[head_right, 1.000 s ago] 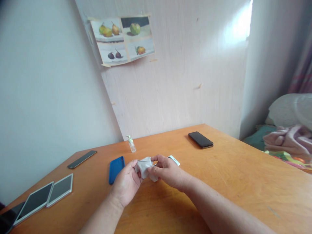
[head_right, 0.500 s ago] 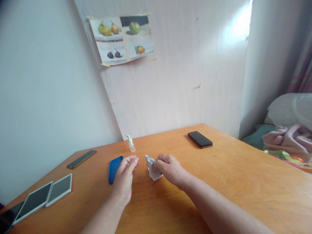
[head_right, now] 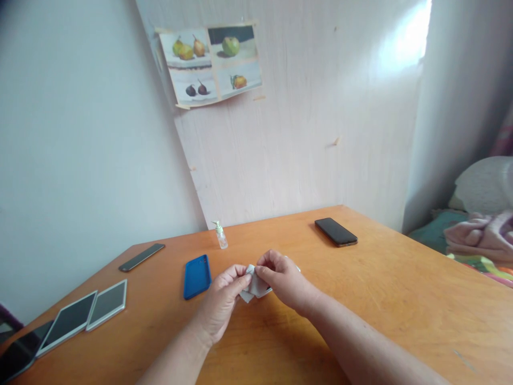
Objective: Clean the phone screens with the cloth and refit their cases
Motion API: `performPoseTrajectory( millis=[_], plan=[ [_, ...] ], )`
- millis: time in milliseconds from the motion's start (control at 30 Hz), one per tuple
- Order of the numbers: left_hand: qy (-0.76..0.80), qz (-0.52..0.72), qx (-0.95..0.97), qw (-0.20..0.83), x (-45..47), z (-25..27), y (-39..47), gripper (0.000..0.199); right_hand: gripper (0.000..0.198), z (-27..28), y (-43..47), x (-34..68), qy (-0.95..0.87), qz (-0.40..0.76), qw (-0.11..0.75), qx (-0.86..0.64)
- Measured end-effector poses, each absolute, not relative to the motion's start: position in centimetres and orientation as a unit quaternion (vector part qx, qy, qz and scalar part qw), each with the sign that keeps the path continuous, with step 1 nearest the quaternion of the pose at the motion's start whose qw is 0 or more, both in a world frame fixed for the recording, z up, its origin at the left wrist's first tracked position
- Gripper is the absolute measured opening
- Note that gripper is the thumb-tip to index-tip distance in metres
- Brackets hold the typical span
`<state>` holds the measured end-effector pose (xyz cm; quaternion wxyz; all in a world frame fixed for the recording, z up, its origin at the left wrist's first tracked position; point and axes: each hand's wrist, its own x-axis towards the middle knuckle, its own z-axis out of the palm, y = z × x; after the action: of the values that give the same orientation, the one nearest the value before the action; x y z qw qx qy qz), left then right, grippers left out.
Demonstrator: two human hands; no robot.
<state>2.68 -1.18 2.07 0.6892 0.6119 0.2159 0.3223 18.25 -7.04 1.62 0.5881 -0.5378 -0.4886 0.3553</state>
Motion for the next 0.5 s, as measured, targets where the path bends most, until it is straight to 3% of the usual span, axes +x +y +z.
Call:
performPoseTrajectory(
  millis=[133,500],
  plan=[
    [0.206,0.336,0.564,0.725,2.7,1.7,-0.6,0.021,0.022,1.0,-6.7,18.1,-0.505,0.34,0.603,-0.515],
    [0.196,0.35,0.553,0.73,2.7,1.9,-0.8,0.017,0.026,1.7,-7.6,17.3,-0.593,0.229,0.525,-0.565]
  ],
)
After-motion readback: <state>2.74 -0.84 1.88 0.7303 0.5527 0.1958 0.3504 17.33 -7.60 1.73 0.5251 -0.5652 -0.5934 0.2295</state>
